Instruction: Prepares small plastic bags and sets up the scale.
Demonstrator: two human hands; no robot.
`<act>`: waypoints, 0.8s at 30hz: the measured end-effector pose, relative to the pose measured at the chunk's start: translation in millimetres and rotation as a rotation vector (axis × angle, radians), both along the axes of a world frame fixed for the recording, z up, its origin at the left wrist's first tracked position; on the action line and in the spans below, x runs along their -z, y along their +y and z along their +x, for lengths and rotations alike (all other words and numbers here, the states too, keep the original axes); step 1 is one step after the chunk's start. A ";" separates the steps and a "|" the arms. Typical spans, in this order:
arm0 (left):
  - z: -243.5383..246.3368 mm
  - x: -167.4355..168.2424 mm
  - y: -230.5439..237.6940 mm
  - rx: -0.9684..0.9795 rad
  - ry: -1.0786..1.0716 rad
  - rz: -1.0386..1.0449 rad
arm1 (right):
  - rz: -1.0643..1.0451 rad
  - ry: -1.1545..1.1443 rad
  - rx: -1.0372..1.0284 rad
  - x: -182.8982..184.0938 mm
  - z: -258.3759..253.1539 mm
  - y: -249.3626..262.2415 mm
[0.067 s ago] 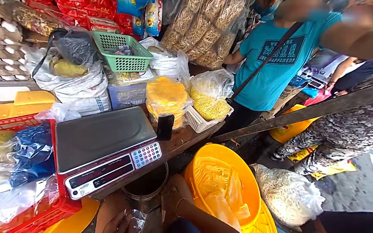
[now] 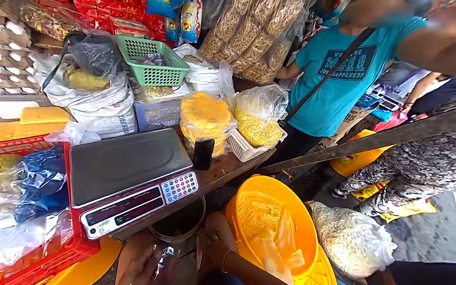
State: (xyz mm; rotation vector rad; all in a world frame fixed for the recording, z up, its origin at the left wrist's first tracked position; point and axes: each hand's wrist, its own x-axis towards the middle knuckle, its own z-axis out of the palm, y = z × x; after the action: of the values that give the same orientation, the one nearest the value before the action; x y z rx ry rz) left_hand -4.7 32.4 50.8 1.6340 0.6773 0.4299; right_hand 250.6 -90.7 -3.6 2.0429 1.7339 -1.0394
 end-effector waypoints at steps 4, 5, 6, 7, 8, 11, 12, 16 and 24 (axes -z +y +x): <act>20.4 -27.7 30.0 0.140 -0.014 0.274 | 0.265 0.392 0.125 -15.2 9.2 -5.4; 26.5 -41.4 35.2 0.204 0.007 0.309 | 0.419 0.537 0.214 -28.2 11.7 -2.7; 33.1 -57.9 38.8 0.273 0.035 0.326 | 0.583 0.656 0.264 -44.3 14.1 1.9; 39.9 -76.2 41.5 0.339 0.055 0.341 | 0.749 0.734 0.265 -60.4 16.2 9.3; 46.7 -94.5 44.1 0.395 0.057 0.351 | 0.861 0.817 0.235 -76.4 18.3 18.8; 64.9 -136.3 51.7 0.522 0.016 0.364 | 0.900 1.072 0.108 -117.7 20.0 38.7; 70.4 -146.2 55.2 0.530 0.003 0.359 | 0.892 1.153 0.093 -128.6 19.6 42.8; 79.3 -166.1 69.7 0.407 -0.096 0.393 | 0.913 1.309 0.128 -146.0 17.1 57.4; 56.5 -147.5 78.3 0.097 -0.228 -0.053 | 1.061 1.349 0.457 -141.9 28.4 61.7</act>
State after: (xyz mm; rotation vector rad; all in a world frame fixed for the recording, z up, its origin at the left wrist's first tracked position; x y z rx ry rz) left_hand 51.8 110.6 198.4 1.5324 0.4335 0.5140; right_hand 279.1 -29.0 138.3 2.5563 2.9687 -2.4110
